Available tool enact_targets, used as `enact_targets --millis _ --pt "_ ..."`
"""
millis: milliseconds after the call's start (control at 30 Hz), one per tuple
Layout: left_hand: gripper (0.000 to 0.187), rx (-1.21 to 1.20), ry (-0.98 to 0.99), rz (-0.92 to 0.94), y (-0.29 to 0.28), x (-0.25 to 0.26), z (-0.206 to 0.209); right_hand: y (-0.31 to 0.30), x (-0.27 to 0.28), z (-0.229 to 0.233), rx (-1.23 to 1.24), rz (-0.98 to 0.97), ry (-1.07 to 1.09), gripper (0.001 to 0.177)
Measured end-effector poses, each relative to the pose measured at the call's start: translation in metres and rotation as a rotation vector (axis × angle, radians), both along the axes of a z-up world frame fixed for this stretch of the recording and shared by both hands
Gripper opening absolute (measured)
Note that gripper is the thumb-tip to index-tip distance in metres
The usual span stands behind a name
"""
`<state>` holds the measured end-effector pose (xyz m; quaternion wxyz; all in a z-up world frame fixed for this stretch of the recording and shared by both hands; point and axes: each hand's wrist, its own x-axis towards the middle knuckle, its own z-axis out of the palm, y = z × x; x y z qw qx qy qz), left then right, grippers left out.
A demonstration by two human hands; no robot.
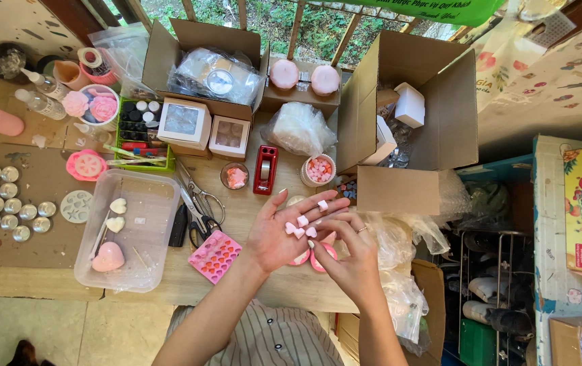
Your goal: Manually preparing and assembling small decorative candles and wax shapes.
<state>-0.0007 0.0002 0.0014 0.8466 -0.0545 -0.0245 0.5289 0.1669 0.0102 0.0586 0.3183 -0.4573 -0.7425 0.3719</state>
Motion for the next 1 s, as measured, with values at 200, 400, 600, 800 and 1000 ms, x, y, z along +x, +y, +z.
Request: enact_targets --millis 200,400,600,800,1000 --pt "0.082 -0.020 -0.051 -0.028 0.000 -0.003 0.000 0.000 0.001 -0.010 -0.004 0.020 -0.007 0.033" --pt "0.082 -0.009 -0.019 -0.002 0.000 -0.006 0.000 -0.001 -0.003 -0.012 0.010 0.017 -0.022 0.029" --pt "0.081 0.005 0.021 0.001 0.000 -0.003 -0.001 -0.003 -0.017 -0.004 0.055 -0.008 -0.004 0.035" --pt "0.097 -0.005 0.140 -0.015 -0.002 0.005 -0.005 0.001 -0.027 -0.004 0.225 0.081 -0.145 0.041" --pt "0.100 -0.045 0.111 0.014 0.001 0.006 -0.010 -0.003 -0.025 -0.019 0.197 0.085 -0.031 0.028"
